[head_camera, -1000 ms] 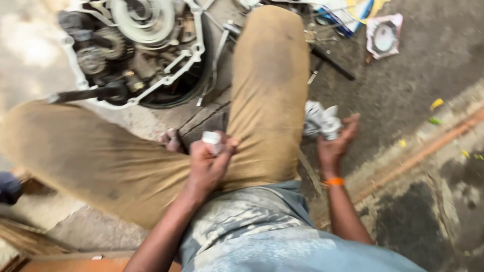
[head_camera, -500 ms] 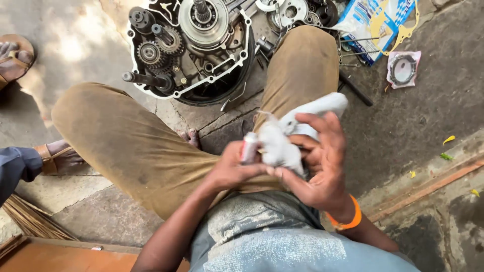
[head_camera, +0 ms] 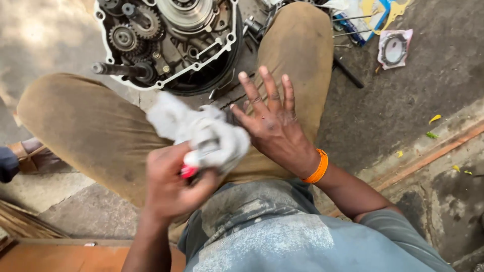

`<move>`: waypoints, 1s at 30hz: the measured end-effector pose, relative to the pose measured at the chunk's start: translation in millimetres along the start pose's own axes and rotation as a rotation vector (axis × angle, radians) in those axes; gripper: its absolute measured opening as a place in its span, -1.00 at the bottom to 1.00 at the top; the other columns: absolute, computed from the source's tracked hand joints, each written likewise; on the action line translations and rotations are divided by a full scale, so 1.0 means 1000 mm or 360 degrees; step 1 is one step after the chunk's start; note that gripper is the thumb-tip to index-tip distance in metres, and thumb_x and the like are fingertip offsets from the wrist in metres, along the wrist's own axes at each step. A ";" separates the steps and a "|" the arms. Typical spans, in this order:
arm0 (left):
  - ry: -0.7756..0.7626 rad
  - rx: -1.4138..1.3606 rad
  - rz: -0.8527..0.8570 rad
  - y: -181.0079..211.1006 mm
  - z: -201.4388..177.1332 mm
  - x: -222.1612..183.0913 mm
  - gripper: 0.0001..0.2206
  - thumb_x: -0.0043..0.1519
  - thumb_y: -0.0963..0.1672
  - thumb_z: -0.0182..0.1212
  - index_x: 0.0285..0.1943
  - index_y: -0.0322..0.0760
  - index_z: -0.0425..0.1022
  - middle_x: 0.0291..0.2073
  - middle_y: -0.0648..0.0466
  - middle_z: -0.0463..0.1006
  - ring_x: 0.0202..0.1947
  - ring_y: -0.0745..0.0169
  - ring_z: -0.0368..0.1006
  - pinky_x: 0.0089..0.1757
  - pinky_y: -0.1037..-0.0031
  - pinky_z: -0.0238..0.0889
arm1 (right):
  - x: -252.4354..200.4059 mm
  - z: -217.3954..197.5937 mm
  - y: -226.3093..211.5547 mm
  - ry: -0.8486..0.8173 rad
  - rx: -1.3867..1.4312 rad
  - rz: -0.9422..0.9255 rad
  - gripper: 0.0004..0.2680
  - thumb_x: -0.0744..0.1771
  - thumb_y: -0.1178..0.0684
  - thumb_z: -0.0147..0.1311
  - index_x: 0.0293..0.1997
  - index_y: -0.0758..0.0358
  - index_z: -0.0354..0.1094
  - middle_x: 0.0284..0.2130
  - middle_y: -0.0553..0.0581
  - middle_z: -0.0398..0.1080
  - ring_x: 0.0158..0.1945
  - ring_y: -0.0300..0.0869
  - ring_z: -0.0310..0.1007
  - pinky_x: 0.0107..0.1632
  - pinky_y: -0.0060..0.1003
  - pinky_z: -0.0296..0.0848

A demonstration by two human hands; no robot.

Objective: The recorder is assembling and cleaning the internal gear components of a motorcycle engine crankcase, applying sealant from a tube, and using a cloth to wipe parts.

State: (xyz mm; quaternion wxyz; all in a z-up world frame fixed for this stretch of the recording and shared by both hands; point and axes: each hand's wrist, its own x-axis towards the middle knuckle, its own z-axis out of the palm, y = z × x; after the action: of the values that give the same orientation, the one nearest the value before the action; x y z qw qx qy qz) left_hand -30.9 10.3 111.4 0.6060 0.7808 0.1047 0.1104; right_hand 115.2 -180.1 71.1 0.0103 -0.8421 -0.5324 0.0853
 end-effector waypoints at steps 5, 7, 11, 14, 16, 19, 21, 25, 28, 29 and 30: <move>-0.0084 0.0603 -0.0064 -0.005 0.046 0.014 -0.70 0.12 -0.04 0.49 -0.19 -0.33 0.54 -0.60 0.00 0.54 -0.61 0.14 0.50 -0.49 0.32 0.32 | -0.004 0.003 -0.008 0.0089 -0.0386 -0.0240 -0.57 0.47 -0.18 -0.11 0.60 -0.10 0.09 0.59 0.21 -0.11 0.62 0.18 -0.34 0.52 0.33 -0.45; -0.0122 0.0918 -0.0084 -0.011 0.064 0.009 -0.61 0.12 0.03 0.54 -0.28 -0.32 0.49 -0.61 -0.01 0.52 -0.61 0.06 0.48 -0.51 0.23 0.28 | -0.004 0.002 -0.008 0.0038 -0.0544 -0.0243 -0.51 0.47 -0.27 -0.20 0.66 -0.04 0.01 0.59 0.19 -0.11 0.62 0.13 -0.31 0.48 0.35 -0.46; -0.0171 0.1085 0.0209 -0.010 0.074 0.005 -0.76 -0.02 -0.12 0.38 -0.28 -0.32 0.46 -0.56 0.02 0.48 -0.50 0.07 0.48 -0.46 0.25 0.32 | -0.002 -0.006 0.001 0.0092 -0.0332 -0.0244 -0.50 0.47 -0.32 -0.26 0.67 -0.10 -0.01 0.60 0.13 -0.09 0.63 0.11 -0.27 0.46 0.35 -0.50; -0.0384 0.1276 0.0334 -0.013 0.069 0.010 -0.84 0.02 -0.14 0.29 -0.34 -0.29 0.44 -0.56 0.05 0.48 -0.48 0.13 0.49 -0.49 0.32 0.33 | 0.002 0.002 0.003 0.0087 -0.0421 -0.0287 -0.49 0.45 -0.32 -0.26 0.64 -0.11 0.01 0.58 0.11 -0.06 0.62 0.07 -0.24 0.45 0.35 -0.52; -0.0486 0.1426 0.0396 -0.013 0.062 0.012 -0.90 0.10 -0.15 0.25 -0.37 -0.26 0.42 -0.57 0.08 0.48 -0.49 0.17 0.49 -0.50 0.35 0.32 | 0.004 0.006 0.002 0.0138 -0.0592 -0.0335 -0.50 0.44 -0.32 -0.26 0.62 -0.10 0.03 0.56 0.11 -0.03 0.61 0.06 -0.23 0.45 0.38 -0.54; -0.0587 0.1383 0.0483 -0.010 0.048 0.020 -0.92 0.11 -0.14 0.17 -0.38 -0.26 0.42 -0.57 0.06 0.49 -0.50 0.16 0.48 -0.47 0.34 0.35 | 0.010 0.006 0.001 0.0148 -0.0638 -0.0456 -0.52 0.42 -0.29 -0.24 0.59 -0.15 0.03 0.54 0.07 -0.01 0.61 0.07 -0.21 0.44 0.38 -0.54; -0.0623 0.1352 0.0456 -0.015 0.044 0.021 -0.92 0.07 -0.16 0.20 -0.40 -0.24 0.41 -0.57 0.06 0.50 -0.51 0.14 0.49 -0.49 0.32 0.34 | 0.014 0.011 -0.001 0.0162 -0.0798 -0.0455 -0.51 0.40 -0.26 -0.21 0.57 -0.08 0.04 0.51 0.05 0.01 0.59 0.06 -0.18 0.44 0.39 -0.51; -0.0606 0.1117 0.0429 -0.011 0.036 0.021 -0.88 0.06 -0.15 0.26 -0.36 -0.28 0.44 -0.59 0.04 0.48 -0.48 0.09 0.49 -0.45 0.27 0.34 | 0.028 0.002 -0.003 0.0102 -0.0884 -0.0529 -0.48 0.36 -0.21 -0.15 0.57 -0.09 0.04 0.51 0.09 0.01 0.57 0.08 -0.18 0.43 0.36 -0.47; -0.0756 0.0540 0.0324 -0.009 0.028 0.007 -0.78 0.05 -0.18 0.30 -0.12 -0.29 0.56 -0.57 0.05 0.50 -0.54 0.09 0.46 -0.49 0.22 0.23 | 0.039 0.010 0.001 0.0010 0.0355 -0.0423 -0.49 0.38 -0.20 -0.14 0.51 0.20 0.09 0.52 0.27 -0.04 0.58 0.17 -0.19 0.47 0.35 -0.37; -0.0602 0.0409 0.0291 -0.012 0.018 -0.001 -0.77 0.03 -0.17 0.31 -0.14 -0.29 0.55 -0.54 0.04 0.50 -0.49 0.06 0.46 -0.43 0.21 0.22 | 0.044 -0.001 0.002 -0.0008 0.0326 -0.0495 -0.54 0.34 -0.14 -0.07 0.43 0.12 0.17 0.49 0.29 -0.04 0.54 0.23 -0.17 0.44 0.38 -0.34; -0.0446 0.0281 0.0253 -0.015 0.006 -0.008 -0.76 0.01 -0.16 0.31 -0.15 -0.29 0.54 -0.50 0.03 0.50 -0.44 0.03 0.47 -0.37 0.20 0.22 | 0.049 -0.012 0.004 -0.0026 0.0300 -0.0571 -0.58 0.31 -0.08 0.00 0.35 0.05 0.25 0.45 0.31 -0.04 0.50 0.29 -0.16 0.40 0.41 -0.31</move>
State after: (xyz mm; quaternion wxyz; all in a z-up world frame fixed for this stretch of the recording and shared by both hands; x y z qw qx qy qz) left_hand -37.1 5.6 95.2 0.5330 0.8445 -0.0336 0.0385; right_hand 140.8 -136.5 75.8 0.0996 -0.7284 -0.6636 0.1384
